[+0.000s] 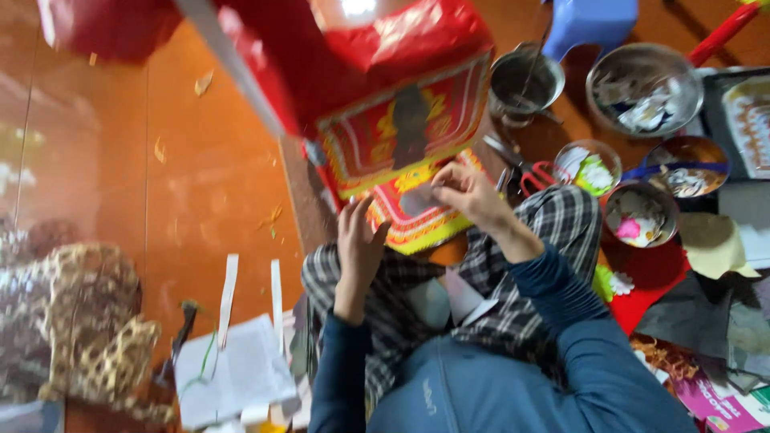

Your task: Decorating a large red paper horse with paper flowers and patterned paper sheets

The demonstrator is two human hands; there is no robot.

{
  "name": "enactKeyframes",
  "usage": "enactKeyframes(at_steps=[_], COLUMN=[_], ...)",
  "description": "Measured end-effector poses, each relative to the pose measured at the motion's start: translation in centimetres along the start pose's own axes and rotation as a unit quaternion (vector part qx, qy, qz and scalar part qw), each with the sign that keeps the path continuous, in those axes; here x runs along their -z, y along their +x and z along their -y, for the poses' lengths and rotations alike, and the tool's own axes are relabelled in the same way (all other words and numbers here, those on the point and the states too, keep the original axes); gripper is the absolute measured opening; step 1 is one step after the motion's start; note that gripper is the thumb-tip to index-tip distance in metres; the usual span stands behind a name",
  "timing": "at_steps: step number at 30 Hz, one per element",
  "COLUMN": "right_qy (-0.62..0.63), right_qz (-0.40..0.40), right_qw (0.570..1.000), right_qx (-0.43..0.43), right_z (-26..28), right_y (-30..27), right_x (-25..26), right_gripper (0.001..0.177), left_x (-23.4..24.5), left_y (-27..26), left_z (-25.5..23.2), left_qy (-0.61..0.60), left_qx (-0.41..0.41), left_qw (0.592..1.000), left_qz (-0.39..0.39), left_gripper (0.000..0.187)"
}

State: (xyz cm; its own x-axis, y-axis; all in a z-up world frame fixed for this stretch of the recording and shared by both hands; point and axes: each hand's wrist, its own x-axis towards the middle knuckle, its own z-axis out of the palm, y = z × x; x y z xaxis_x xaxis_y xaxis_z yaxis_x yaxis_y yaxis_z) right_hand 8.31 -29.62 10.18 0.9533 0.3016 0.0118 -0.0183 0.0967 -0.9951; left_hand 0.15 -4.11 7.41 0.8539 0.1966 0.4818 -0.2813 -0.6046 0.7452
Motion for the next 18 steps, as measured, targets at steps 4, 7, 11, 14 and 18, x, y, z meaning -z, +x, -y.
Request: enactKeyframes(at_steps=[4, 7, 11, 14, 18], right_qy=[0.059, 0.077, -0.011, -0.222, -0.291], right_qz=[0.027, 0.023, 0.113, 0.213, 0.167], right_qw=[0.998, 0.997, 0.991, 0.901, 0.859], right_qx=[0.02, 0.0, 0.076, 0.306, 0.386], right_z=[2.9, 2.0, 7.2, 11.3, 12.3], right_y=[-1.7, -2.0, -2.9, -2.9, -2.1], right_x=[-2.5, -3.3, -3.5, -4.9, -7.8], right_gripper=[0.013, 0.018, 0.021, 0.082, 0.035], left_x=[0.2, 1.3, 3.7, 5.3, 6.2], left_y=[1.2, 1.6, 2.2, 3.2, 3.7], left_z=[-3.0, -4.6, -6.1, -8.0, -9.4], left_qy=[0.022, 0.015, -0.006, -0.015, -0.068], left_qx=[-0.22, -0.276, -0.293, -0.284, -0.225], left_qw=[0.974, 0.958, 0.949, 0.953, 0.966], left_qz=[-0.044, -0.083, -0.113, -0.106, -0.106], left_gripper=[0.074, 0.047, 0.012, 0.012, 0.019])
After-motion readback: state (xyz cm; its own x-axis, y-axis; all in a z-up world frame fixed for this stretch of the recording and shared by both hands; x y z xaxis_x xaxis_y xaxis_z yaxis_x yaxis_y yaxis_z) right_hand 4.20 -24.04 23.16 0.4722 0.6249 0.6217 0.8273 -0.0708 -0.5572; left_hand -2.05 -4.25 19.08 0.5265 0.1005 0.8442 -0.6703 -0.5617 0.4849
